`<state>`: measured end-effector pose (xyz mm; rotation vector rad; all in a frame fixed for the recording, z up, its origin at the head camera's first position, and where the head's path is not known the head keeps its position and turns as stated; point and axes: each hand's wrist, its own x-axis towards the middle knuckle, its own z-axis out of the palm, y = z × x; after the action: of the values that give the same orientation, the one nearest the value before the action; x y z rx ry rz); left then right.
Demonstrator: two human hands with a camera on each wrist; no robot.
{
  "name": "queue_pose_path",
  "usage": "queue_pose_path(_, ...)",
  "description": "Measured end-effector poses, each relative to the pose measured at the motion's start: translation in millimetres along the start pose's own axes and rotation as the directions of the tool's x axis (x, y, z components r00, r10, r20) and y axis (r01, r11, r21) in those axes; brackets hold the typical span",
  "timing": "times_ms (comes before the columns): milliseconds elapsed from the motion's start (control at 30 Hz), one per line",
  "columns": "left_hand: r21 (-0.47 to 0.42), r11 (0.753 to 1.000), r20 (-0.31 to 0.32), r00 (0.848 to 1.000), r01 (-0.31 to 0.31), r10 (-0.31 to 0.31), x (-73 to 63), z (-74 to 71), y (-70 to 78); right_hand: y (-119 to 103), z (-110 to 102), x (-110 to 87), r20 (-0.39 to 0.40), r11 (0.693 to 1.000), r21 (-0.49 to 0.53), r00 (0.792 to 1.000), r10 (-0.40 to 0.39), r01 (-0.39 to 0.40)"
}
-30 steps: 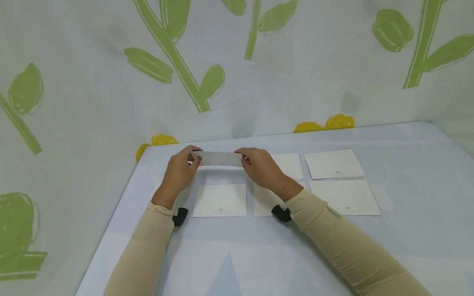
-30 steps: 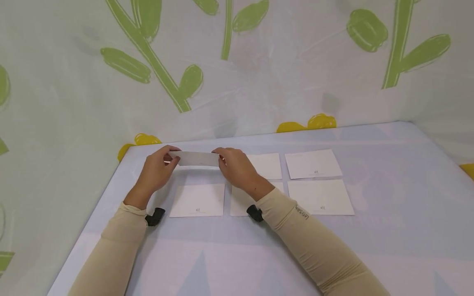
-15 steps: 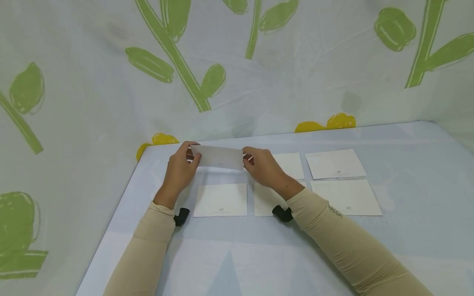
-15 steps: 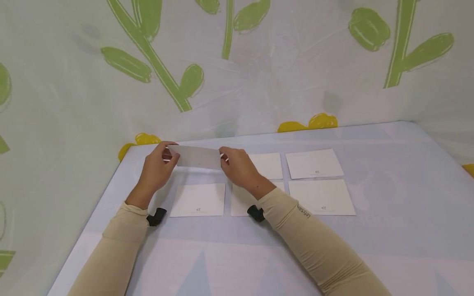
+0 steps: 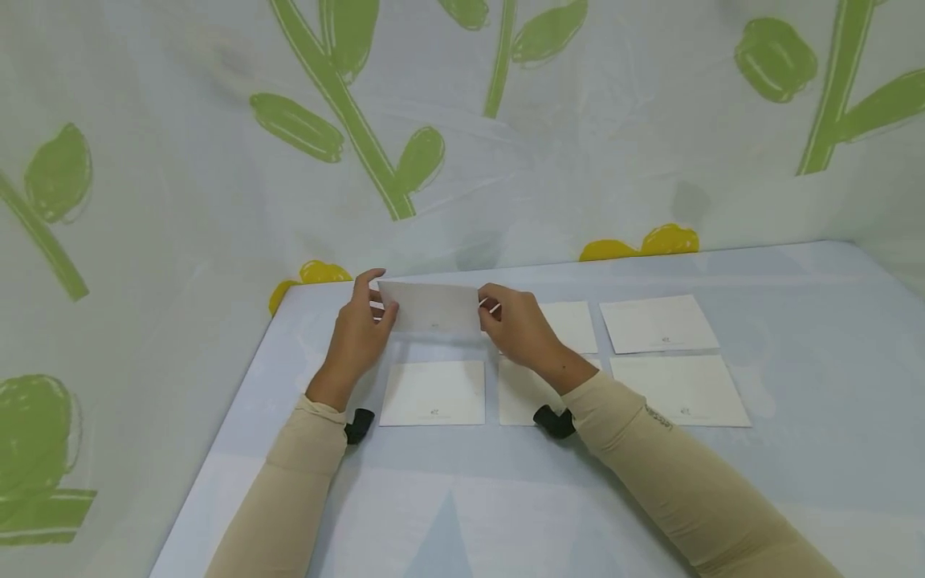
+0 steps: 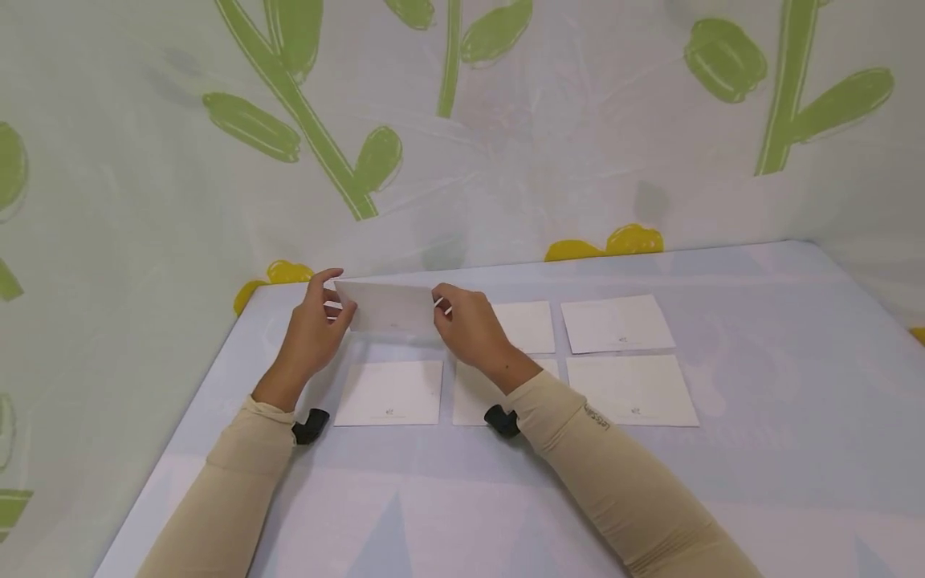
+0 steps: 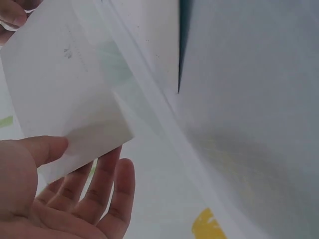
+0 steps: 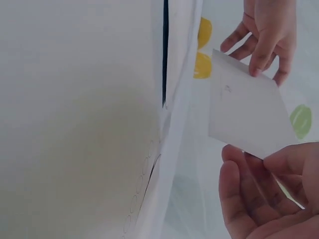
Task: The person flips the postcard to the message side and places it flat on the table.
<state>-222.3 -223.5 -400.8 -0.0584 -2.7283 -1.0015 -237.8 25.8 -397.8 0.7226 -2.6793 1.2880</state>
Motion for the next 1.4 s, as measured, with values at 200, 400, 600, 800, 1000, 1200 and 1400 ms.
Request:
queue_pose_path(200,-0.016,0.999,0.014,0.999,0.034,-0.034,-1.6,-3.4,1.6,-4.2,0.4,-0.2,-0.027,0.998,0.054,1.000,0.016,-0.014)
queue_pose_path(400,-0.005,0.999,-0.005,0.999,0.051,-0.051,-1.0,-2.5,3.1,-4.1,-0.7,-1.2,-0.003,0.995,0.078,0.998,0.055,-0.054)
queue_pose_path(600,0.023,0.995,0.019,0.995,0.100,-0.101,-3.1,0.5,3.1,-1.1,1.9,-4.5,0.029,0.994,0.091,0.998,0.058,-0.060)
queue_pose_path(800,0.059,0.992,0.031,0.993,0.114,-0.116,-4.4,2.6,4.7,-2.2,2.0,-8.7,0.071,0.994,0.083,0.995,0.067,-0.073)
queue_pose_path(1000,0.105,0.990,0.062,0.993,0.095,-0.101,-3.3,2.0,6.7,-2.7,3.1,-9.3,0.152,0.998,-0.053,0.987,0.051,-0.044)
queue_pose_path(1200,0.204,0.974,0.080,0.990,0.098,-0.116,-5.0,1.8,7.4,-1.4,6.3,-8.7,0.222,0.980,-0.198,0.975,0.028,0.017)
queue_pose_path(1400,0.299,0.950,0.111,0.986,0.087,-0.125,-7.8,2.7,5.3,-3.3,8.8,-8.3,0.282,0.962,-0.271,0.956,0.083,-0.003)
